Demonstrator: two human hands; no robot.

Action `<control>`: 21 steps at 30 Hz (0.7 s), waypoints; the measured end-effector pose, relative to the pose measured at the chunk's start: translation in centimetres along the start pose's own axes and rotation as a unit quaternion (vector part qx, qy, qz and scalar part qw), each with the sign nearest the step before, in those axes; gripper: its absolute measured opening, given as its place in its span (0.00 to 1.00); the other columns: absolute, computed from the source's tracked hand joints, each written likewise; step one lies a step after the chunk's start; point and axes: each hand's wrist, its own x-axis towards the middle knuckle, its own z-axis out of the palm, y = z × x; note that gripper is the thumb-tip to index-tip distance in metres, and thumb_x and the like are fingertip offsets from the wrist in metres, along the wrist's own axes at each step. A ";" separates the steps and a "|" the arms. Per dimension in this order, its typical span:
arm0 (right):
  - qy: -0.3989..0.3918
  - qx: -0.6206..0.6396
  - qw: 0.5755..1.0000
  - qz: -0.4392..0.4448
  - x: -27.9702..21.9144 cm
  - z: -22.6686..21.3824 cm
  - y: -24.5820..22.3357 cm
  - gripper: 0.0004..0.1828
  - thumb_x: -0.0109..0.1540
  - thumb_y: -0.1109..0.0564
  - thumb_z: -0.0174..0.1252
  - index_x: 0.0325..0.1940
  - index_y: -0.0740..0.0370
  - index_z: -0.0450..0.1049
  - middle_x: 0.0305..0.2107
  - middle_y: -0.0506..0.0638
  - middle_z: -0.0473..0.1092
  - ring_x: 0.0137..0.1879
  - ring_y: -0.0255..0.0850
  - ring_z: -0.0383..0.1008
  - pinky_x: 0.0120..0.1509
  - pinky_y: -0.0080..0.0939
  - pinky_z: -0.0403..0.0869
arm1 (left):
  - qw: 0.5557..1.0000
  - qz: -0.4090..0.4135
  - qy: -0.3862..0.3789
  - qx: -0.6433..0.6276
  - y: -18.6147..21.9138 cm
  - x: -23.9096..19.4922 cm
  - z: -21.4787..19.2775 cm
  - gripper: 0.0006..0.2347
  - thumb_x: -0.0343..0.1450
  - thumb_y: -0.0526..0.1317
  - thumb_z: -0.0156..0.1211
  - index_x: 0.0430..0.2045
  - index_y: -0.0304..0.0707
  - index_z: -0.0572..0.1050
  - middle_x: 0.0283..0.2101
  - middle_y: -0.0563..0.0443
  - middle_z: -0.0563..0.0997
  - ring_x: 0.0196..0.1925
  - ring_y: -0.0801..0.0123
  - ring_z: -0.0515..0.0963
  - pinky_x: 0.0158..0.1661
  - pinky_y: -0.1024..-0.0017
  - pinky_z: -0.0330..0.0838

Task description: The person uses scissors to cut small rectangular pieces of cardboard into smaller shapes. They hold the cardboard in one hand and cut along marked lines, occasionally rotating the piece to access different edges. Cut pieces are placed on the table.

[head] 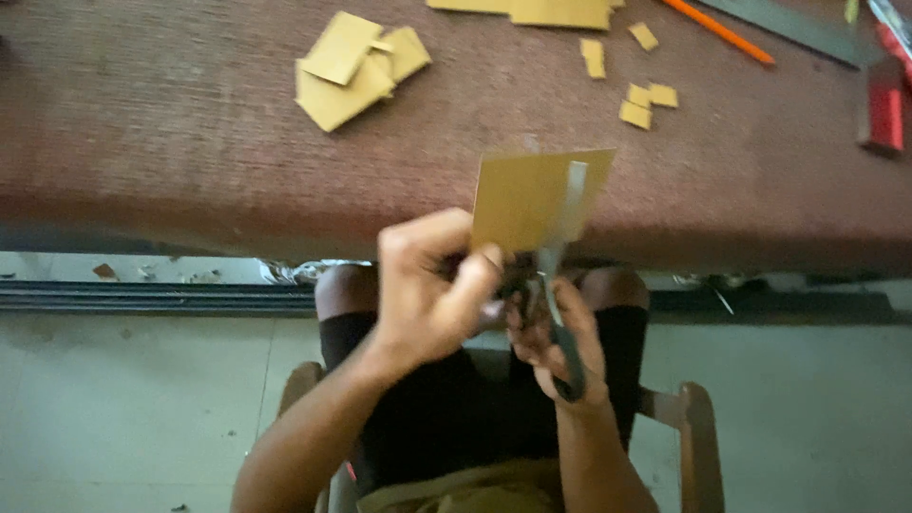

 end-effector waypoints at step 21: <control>0.097 -0.073 0.992 -0.021 3.5 3.2 -2.9 0.43 0.44 0.37 0.76 0.44 0.75 0.69 0.19 0.60 0.67 0.26 0.39 0.72 0.20 0.28 0.68 | 0.991 -0.063 0.009 -0.118 0.4 1.6 -0.4 0.14 0.76 0.36 0.53 0.17 0.34 0.75 0.16 0.49 0.74 0.18 0.73 0.77 0.22 0.78 0.68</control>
